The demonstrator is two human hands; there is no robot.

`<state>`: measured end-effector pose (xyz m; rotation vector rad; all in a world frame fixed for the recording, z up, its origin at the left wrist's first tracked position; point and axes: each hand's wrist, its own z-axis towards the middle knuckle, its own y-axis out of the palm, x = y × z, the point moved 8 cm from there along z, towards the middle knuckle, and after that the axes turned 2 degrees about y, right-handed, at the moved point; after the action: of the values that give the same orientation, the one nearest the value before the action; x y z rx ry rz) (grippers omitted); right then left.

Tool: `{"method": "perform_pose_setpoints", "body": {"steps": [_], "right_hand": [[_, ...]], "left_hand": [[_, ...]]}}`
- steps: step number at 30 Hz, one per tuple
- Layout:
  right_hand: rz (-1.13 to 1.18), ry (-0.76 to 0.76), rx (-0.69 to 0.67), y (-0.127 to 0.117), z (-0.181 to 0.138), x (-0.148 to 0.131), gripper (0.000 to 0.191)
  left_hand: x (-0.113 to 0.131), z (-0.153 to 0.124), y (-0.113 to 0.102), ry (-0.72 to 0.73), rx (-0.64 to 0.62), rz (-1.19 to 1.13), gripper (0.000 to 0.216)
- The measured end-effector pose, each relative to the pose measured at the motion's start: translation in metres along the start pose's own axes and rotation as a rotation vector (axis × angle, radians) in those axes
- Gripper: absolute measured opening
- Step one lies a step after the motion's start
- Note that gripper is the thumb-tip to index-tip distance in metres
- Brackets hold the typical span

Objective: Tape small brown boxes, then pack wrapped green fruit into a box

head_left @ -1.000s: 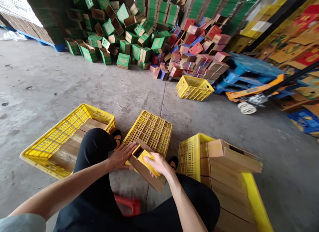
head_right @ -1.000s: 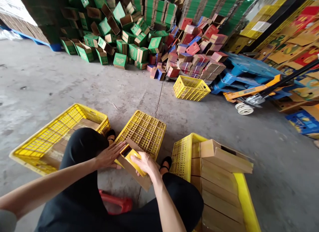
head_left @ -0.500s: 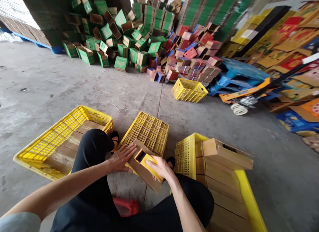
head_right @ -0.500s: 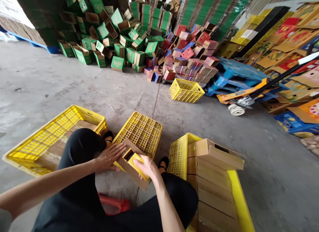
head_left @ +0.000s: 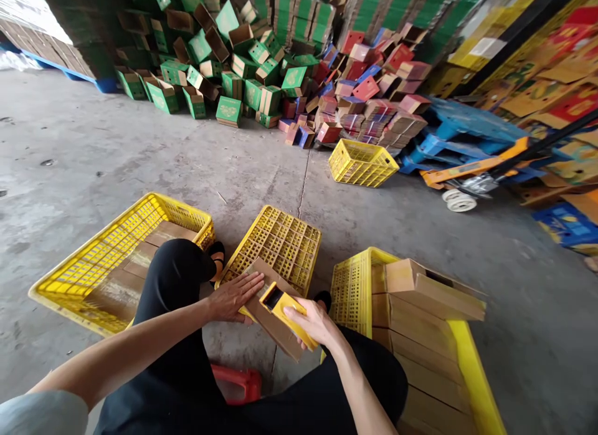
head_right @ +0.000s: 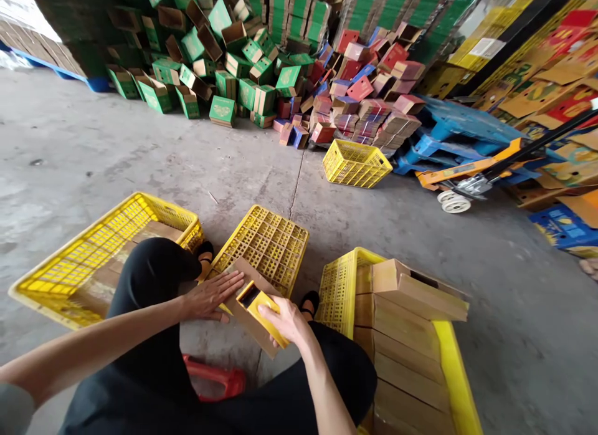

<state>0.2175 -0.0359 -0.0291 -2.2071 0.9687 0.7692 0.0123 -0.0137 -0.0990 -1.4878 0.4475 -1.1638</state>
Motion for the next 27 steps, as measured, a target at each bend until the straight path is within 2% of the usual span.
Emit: {"method": "perform_pose_setpoints", "body": {"steps": [5,8,12,15,22,27], "right_hand": [[-0.019,-0.004,0.058,-0.008,-0.011,0.006,0.041],[-0.043,-0.007,0.042,-0.004,-0.007,0.009,0.044],[-0.051,-0.015,0.05,-0.002,-0.003,0.013,0.048],[-0.051,-0.01,0.055,-0.002,-0.004,0.013,0.047],[-0.027,0.012,0.002,-0.004,-0.014,0.013,0.049],[-0.009,0.065,0.045,-0.013,-0.025,0.026,0.052]], "left_hand": [[-0.001,-0.001,0.0,-0.007,0.01,-0.012,0.107],[0.003,0.0,0.006,-0.022,0.012,0.008,0.112],[0.018,0.007,0.016,0.0,0.016,0.015,0.123],[0.027,0.013,0.018,0.029,0.01,-0.021,0.121],[0.018,0.014,0.02,0.027,-0.018,-0.062,0.119],[0.016,0.016,0.019,0.062,0.0,-0.072,0.117]]}}
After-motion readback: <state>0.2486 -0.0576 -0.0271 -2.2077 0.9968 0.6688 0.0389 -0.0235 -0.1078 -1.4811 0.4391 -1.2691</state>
